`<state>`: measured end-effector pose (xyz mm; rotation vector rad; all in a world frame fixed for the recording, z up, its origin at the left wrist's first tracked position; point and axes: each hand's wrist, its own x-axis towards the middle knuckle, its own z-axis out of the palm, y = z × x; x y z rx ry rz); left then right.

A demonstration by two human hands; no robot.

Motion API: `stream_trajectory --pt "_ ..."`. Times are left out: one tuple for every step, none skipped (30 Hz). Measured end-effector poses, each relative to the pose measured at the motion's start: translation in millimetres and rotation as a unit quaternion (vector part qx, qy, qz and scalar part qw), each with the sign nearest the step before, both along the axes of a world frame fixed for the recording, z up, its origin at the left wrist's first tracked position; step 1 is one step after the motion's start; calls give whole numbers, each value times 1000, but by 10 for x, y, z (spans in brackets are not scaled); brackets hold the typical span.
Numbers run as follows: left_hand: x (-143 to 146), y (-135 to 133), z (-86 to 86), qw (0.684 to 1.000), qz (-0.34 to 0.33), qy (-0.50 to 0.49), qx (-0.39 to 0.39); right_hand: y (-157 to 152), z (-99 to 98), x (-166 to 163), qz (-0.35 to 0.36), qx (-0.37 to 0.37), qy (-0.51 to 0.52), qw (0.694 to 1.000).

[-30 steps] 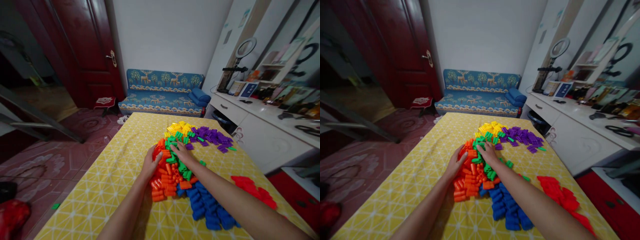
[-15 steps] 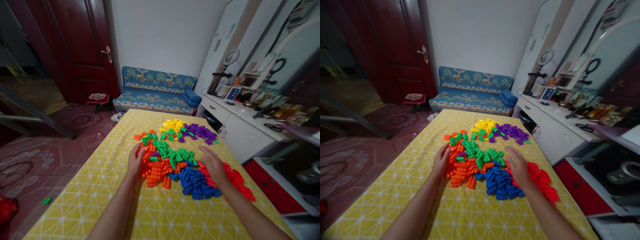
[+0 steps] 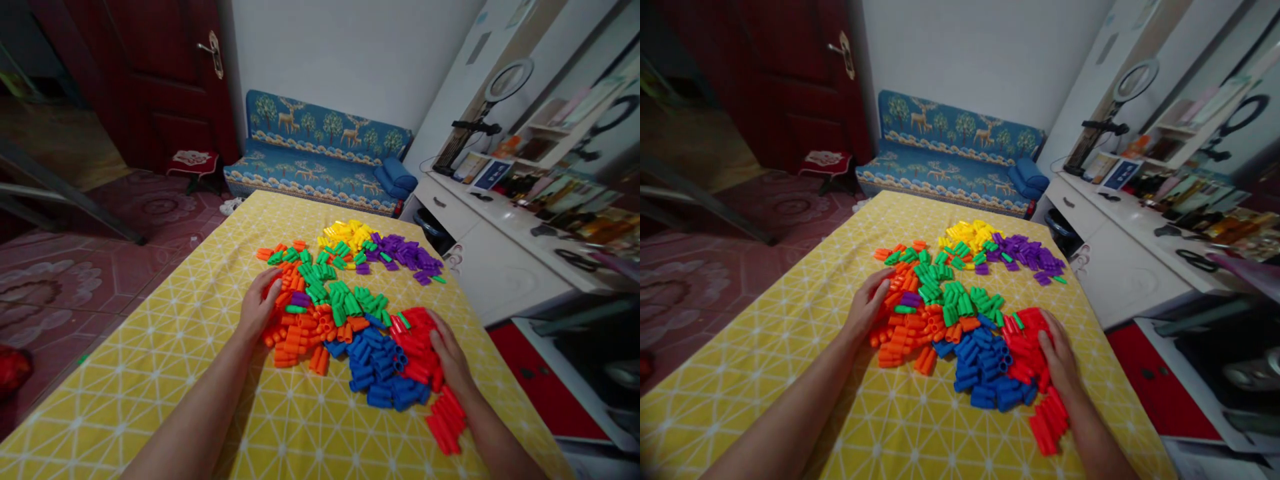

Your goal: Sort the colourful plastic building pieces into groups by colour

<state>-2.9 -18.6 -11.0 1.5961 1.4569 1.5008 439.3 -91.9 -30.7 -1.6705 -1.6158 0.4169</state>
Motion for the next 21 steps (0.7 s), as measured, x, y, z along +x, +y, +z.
stream_trajectory --pt "1 -2 8 1000 -2 3 -1 151 25 -226 11 7 3 1000" --pt "1 -6 16 1000 -5 5 -3 298 46 -457 21 11 2 1000" --pt "0 -12 21 1000 -8 5 -4 437 64 -690 29 13 3 999" --pt "-2 -18 24 1000 -11 5 -6 565 78 -922 36 12 4 999" --pt "-6 -23 23 1000 -14 5 -8 681 91 -1151 41 6 5 999" --pt "-11 -28 20 1000 -17 3 -9 785 103 -1374 44 -1 7 999" --pt "-18 -30 16 1000 -19 -1 -11 877 116 -1587 44 -11 12 999" --pt "-25 -31 10 1000 -20 -7 -13 960 134 -1787 43 -22 18 999" --pt "-34 -31 6 1000 -20 -16 -16 1033 158 -1973 43 -32 29 998" --pt "-43 -29 2 999 -20 -26 -17 1097 190 -2144 49 -47 44 997" --pt "-52 -27 0 999 -21 -36 -18 1152 233 -2299 61 -62 63 994" --pt "-63 -25 0 999 -21 -45 -18 1197 287 -2437 77 -77 80 991" --pt "-73 -22 1 998 -23 -52 -17 1229 352 -2557 98 -93 94 986" --pt "-85 -20 3 998 -24 -58 -15 1246 430 -2659 121 -110 106 981" --pt "-96 -17 5 997 -23 -65 -13 1244 517 -2739 148 -125 115 974" --pt "-109 -14 7 997 -21 -75 -11 1218 611 -2794 178 -136 124 967" --pt "-121 -11 9 996 -16 -86 -10 1165 710 -2820 212 -142 135 957" --pt "-133 -8 11 995 -10 -99 -8 1081 806 -2815 251 -142 149 946" --pt "-144 -5 11 994 -3 -110 -8 964 894 -2773 285 -132 159 936" --pt "-155 -3 12 993 6 -119 -8 813 964 -2692 310 -114 160 930" --pt "-165 -2 11 992 14 -125 -9 629 1009 -2571 323 -93 148 930"
